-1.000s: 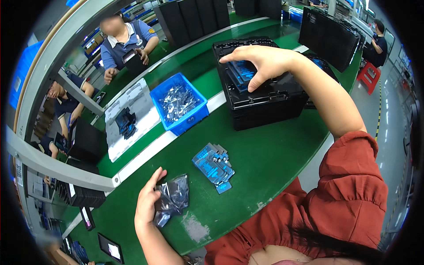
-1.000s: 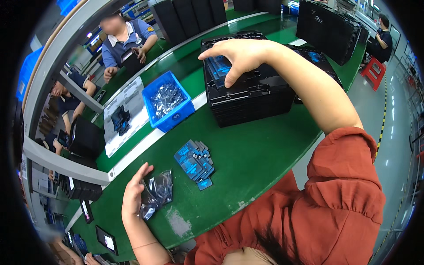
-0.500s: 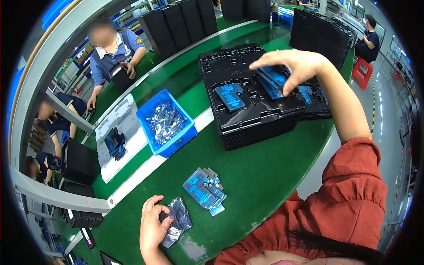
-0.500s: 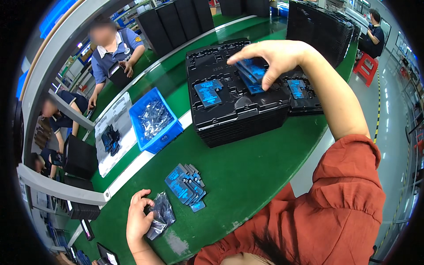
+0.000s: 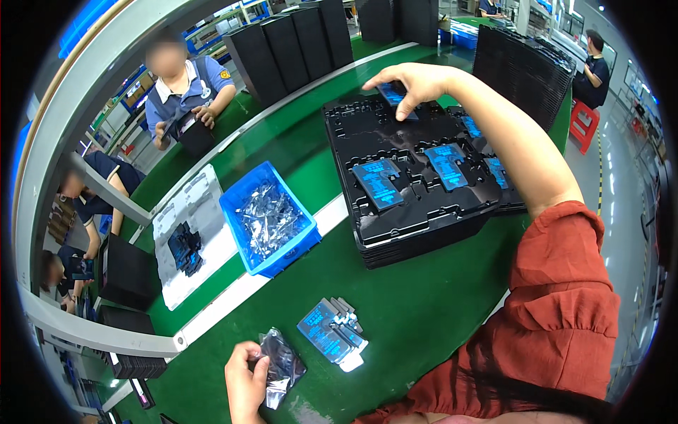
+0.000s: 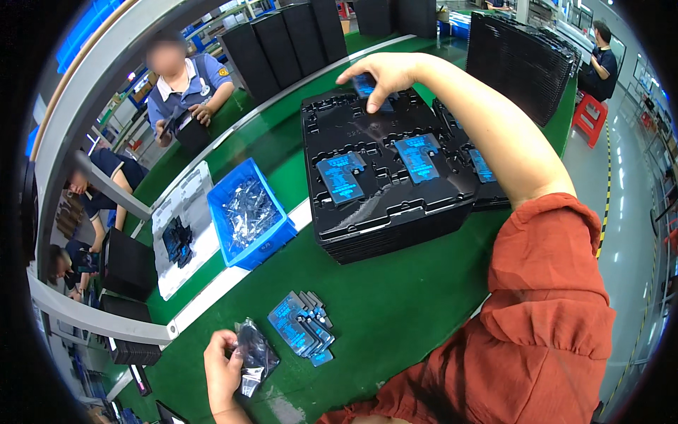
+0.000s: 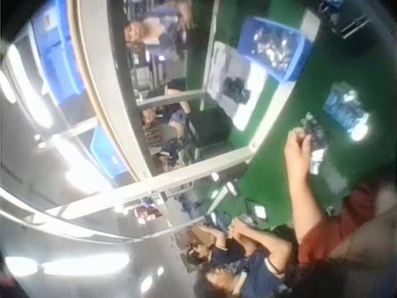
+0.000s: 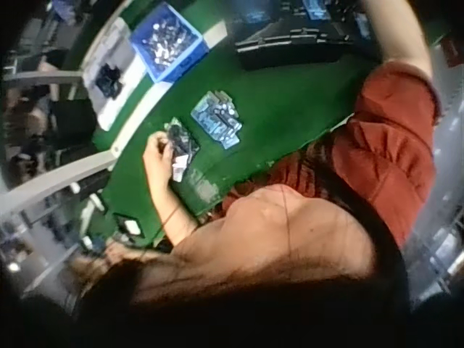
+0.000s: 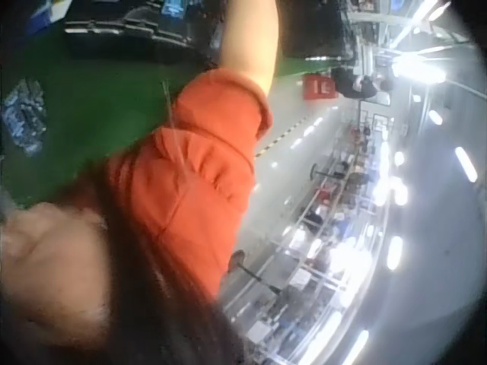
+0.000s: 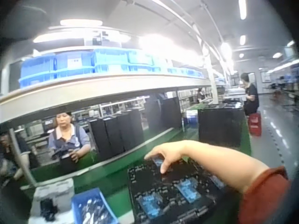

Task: The person places small blue circuit boards into clear plastic bags and stacks them on the table. They also handle black plastic trays, moving them from a stack to the side of the workspace.

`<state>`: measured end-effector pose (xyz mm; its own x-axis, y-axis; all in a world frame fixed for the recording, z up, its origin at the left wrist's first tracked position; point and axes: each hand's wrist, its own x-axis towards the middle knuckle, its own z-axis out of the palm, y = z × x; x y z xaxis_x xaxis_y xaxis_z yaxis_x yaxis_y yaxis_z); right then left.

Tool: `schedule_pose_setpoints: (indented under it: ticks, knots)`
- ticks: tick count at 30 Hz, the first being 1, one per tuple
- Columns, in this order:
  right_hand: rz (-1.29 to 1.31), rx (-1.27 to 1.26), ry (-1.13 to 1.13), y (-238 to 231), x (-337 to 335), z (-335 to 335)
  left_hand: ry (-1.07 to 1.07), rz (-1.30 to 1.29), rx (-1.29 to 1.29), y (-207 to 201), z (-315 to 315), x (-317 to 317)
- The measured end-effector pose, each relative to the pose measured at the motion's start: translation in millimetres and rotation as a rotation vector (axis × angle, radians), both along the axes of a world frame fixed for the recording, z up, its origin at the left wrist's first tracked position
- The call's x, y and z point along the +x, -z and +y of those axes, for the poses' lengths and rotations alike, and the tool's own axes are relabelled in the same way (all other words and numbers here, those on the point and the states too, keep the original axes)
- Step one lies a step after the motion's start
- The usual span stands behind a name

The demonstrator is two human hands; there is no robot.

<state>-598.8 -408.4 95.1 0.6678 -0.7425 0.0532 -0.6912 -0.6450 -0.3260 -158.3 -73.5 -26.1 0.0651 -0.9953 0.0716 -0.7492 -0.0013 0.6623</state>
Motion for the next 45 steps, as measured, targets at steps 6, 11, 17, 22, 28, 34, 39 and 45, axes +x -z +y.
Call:
schedule_pose_setpoints:
  ticks: [6,11,17,22,28,34,39,45]
  knots:
    - [0.148,0.011,-0.172,12.5,62.0,-18.7,-0.068,0.487,0.125,16.6,-4.4,22.8]
    - [0.140,-0.083,-0.111,25.4,39.1,0.2,-0.003,0.438,0.130,26.7,-5.8,35.7]
    - [0.120,-0.218,-0.045,36.2,-9.1,33.4,0.017,0.552,0.143,24.0,-8.4,32.8]
    - [0.064,-0.299,0.120,43.7,-30.0,54.3,0.034,0.618,0.152,21.6,-11.1,30.1]
    - [0.026,-0.370,-0.219,23.4,43.3,135.1,0.034,0.641,0.145,30.3,-9.5,39.4]
    - [0.071,-0.271,-0.262,37.6,49.5,157.5,0.037,0.679,0.119,29.5,-9.5,35.1]
    - [0.037,-0.504,-0.086,48.5,45.1,158.6,0.060,0.649,0.104,33.0,-11.7,37.1]
    - [-0.111,-0.346,0.116,44.2,52.4,175.5,0.060,0.674,0.090,30.0,-11.6,34.6]
